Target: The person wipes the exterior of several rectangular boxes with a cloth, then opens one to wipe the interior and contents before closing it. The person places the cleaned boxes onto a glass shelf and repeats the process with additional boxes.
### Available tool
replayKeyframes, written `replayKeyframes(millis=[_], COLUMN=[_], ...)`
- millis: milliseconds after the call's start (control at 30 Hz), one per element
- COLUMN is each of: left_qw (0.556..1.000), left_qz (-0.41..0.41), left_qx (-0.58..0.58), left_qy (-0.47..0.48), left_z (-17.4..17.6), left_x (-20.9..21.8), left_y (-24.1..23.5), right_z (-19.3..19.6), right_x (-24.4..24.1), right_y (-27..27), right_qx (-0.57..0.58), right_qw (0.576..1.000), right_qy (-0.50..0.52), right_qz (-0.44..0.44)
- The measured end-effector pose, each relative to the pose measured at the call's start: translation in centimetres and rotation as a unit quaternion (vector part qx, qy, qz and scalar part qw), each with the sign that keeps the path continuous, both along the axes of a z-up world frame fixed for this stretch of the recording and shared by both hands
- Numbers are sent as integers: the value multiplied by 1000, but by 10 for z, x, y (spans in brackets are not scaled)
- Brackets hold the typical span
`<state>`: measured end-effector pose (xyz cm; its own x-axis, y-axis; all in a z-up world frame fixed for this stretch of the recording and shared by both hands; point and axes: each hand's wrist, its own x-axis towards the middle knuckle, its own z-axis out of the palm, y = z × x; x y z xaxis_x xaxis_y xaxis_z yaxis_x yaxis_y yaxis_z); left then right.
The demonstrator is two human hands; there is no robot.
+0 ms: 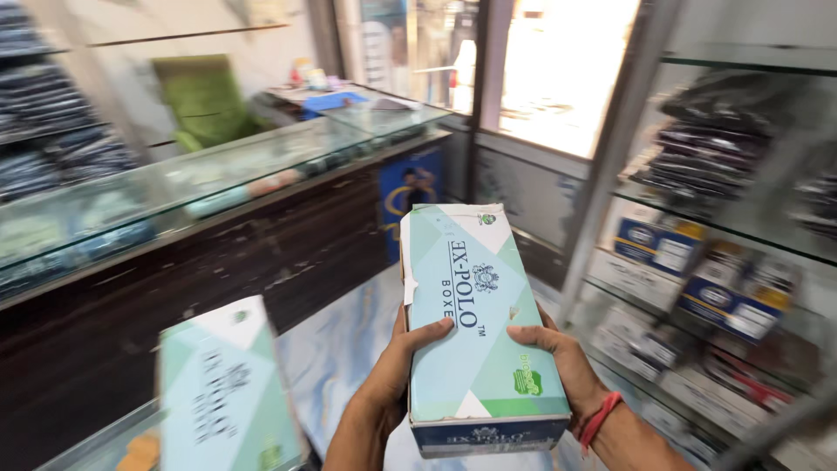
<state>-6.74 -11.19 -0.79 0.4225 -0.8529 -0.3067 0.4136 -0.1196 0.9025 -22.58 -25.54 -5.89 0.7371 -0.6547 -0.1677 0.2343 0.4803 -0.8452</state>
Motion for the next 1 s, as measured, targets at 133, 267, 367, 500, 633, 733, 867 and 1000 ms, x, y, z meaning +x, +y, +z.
replayKeyframes(millis=[133, 267, 367, 500, 633, 733, 867, 1000], left_qw=[996, 990, 986, 979, 969, 962, 955, 948], left_qz=[-61, -115, -147, -188, -229, -256, -283, -300], left_qx=[-62, -79, -69, -54, -60, -59, -21, 2], left_qy=[17, 32, 43, 64, 70, 78, 92, 103], left_z=[-10, -17, -23, -35, -55, -68, -87, -111], left_x=[-33, -67, -93, -133, -172, -204, -247, -282], left_y=[-52, -102, -136, -186, -234, -272, -316, -349], right_z=[-10, -22, -33, -53, -70, -80, -105, -143], right_x=[-52, -104, -140, -189, -235, -270, -316, -358], right_y=[-42, -77, -96, -127, -158, -179, -207, -233], right_qx=[5, 69, 74, 97, 98, 143, 160, 191], right_qw=[999, 994, 991, 982, 976, 966, 958, 942], right_qy=[-15, -19, -16, -13, -6, 12, -1, 5], right_qz=[-48, -77, -111, -162, -196, -214, -240, -276])
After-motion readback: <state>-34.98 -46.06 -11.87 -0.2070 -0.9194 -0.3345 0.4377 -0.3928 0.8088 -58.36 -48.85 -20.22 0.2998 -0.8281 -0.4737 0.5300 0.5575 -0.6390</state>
